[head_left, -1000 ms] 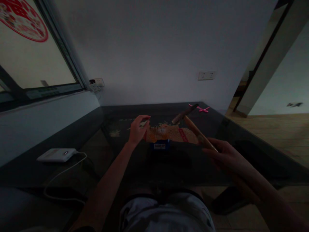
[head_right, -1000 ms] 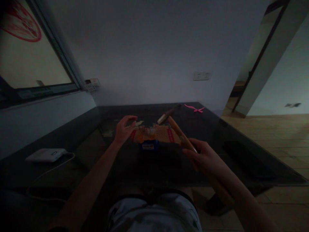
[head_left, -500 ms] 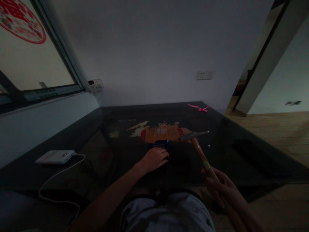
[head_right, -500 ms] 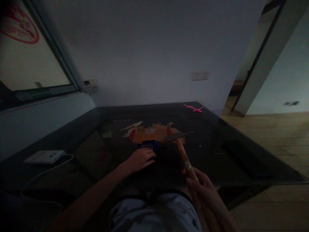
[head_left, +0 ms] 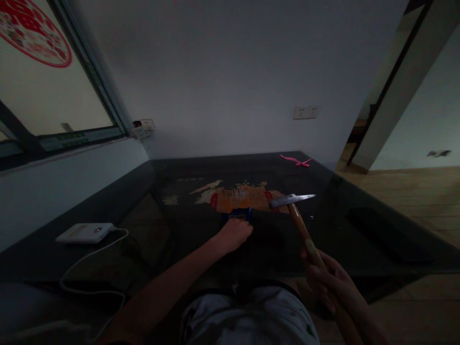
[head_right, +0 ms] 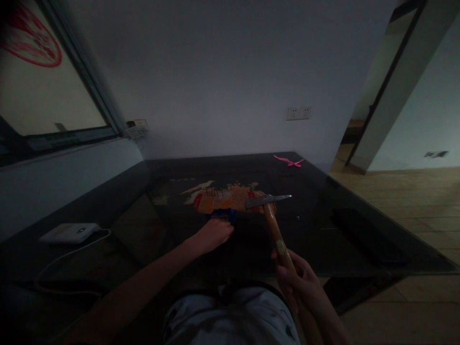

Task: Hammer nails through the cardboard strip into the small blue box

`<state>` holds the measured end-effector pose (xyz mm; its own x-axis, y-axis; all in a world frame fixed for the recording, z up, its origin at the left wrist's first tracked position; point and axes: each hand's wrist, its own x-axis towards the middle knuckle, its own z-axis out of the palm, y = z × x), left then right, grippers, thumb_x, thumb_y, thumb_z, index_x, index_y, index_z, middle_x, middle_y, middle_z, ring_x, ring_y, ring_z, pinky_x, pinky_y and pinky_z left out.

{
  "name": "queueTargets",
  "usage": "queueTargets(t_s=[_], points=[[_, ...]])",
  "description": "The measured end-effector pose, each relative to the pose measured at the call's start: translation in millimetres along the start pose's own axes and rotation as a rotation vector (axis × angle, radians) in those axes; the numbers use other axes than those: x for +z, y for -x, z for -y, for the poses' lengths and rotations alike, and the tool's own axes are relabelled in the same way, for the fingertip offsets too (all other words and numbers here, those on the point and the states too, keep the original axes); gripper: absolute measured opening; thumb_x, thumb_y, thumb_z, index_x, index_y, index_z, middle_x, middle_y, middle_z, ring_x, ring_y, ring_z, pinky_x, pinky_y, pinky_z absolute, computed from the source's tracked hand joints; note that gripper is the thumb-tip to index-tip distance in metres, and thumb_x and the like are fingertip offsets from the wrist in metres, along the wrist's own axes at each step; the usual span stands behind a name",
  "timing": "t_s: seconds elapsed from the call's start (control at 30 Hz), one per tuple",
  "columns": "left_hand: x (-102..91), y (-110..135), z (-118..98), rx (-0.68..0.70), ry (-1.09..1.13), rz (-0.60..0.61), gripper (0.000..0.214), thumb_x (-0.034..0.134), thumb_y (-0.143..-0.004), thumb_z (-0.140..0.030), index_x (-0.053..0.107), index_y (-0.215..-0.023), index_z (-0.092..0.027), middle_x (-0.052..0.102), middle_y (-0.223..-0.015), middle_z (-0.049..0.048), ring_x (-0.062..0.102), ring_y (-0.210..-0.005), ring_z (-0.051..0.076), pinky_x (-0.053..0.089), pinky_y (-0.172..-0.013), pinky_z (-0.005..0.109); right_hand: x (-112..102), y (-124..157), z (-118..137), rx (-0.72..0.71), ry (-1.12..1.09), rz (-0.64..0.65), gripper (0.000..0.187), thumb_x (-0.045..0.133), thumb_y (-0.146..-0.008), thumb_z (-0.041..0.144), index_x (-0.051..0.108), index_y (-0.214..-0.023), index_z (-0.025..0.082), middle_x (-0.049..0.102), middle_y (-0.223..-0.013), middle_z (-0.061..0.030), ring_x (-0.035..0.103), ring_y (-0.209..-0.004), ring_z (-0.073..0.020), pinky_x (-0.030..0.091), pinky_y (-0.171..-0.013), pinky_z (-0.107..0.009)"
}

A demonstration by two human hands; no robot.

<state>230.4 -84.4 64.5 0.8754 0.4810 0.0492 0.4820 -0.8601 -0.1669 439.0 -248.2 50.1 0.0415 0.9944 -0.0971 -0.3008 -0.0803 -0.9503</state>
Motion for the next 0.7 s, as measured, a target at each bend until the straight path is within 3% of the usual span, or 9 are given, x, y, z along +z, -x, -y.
queueTargets(t_s=[0.2, 0.4, 0.47, 0.53, 0.6, 0.7], points=[[-14.7, 6.5, -7.2, -0.013, 0.076, 0.032, 0.011, 0.052, -0.077, -0.010, 0.062, -0.080, -0.013, 0.067, -0.082, 0.0096, 0.063, -0.077, 0.021, 0.047, -0.068, 0.029, -6.1, -0.4, -2.7, -0.026, 0.007, -0.028, 0.045, 0.071, -0.068, 0.044, 0.051, -0.098, 0.017, 0.043, -0.042, 0.0094, 0.034, -0.027, -0.0033, 0.022, -0.029, -0.014], [-56.8, 19.7, 10.8, 0.058, 0.659, -0.039, 0.024, 0.056, -0.076, -0.013, 0.065, -0.098, -0.016, 0.068, -0.083, 0.0025, 0.062, -0.072, 0.011, 0.044, -0.066, 0.019, -5.6, -1.7, -1.0, -0.024, 0.019, -0.060, 0.049, 0.071, -0.069, 0.045, 0.049, -0.102, 0.017, 0.042, -0.040, 0.0105, 0.033, -0.025, -0.0021, 0.021, -0.030, -0.013], [-68.6, 16.2, 27.7, 0.081, 0.809, -0.129, 0.020, 0.056, -0.077, -0.017, 0.066, -0.094, -0.015, 0.069, -0.086, 0.0033, 0.062, -0.076, 0.012, 0.045, -0.070, 0.020, -3.0, -2.4, 0.4, -0.013, 0.011, -0.056, 0.052, 0.071, -0.068, 0.046, 0.049, -0.105, 0.017, 0.042, -0.041, 0.0105, 0.033, -0.025, -0.0028, 0.021, -0.029, -0.013], [-73.2, 5.6, 48.8, 0.002, 0.855, -0.300, 0.016, 0.059, -0.077, -0.023, 0.067, -0.088, -0.015, 0.069, -0.084, 0.0034, 0.062, -0.078, 0.013, 0.047, -0.073, 0.023, -0.3, -3.5, 0.8, -0.004, 0.010, -0.053, 0.054, 0.071, -0.067, 0.047, 0.049, -0.105, 0.016, 0.043, -0.041, 0.0101, 0.033, -0.026, -0.0031, 0.022, -0.029, -0.013], [-69.7, -10.2, 70.2, -0.120, 0.839, -0.487, 0.014, 0.059, -0.076, -0.024, 0.067, -0.084, -0.015, 0.069, -0.085, 0.0041, 0.063, -0.078, 0.014, 0.048, -0.074, 0.025, 1.7, -5.2, -0.2, 0.001, 0.015, -0.055, 0.052, 0.071, -0.067, 0.047, 0.051, -0.103, 0.016, 0.043, -0.041, 0.0101, 0.034, -0.026, -0.0031, 0.022, -0.029, -0.014], [-54.1, -33.8, 92.8, -0.242, 0.770, -0.643, 0.012, 0.061, -0.075, -0.024, 0.066, -0.080, -0.015, 0.069, -0.083, 0.0043, 0.063, -0.078, 0.015, 0.048, -0.074, 0.026, 3.1, -7.5, -2.7, 0.006, 0.022, -0.048, 0.048, 0.071, -0.067, 0.047, 0.052, -0.099, 0.017, 0.042, -0.041, 0.0104, 0.033, -0.026, -0.0026, 0.022, -0.029, -0.013]])
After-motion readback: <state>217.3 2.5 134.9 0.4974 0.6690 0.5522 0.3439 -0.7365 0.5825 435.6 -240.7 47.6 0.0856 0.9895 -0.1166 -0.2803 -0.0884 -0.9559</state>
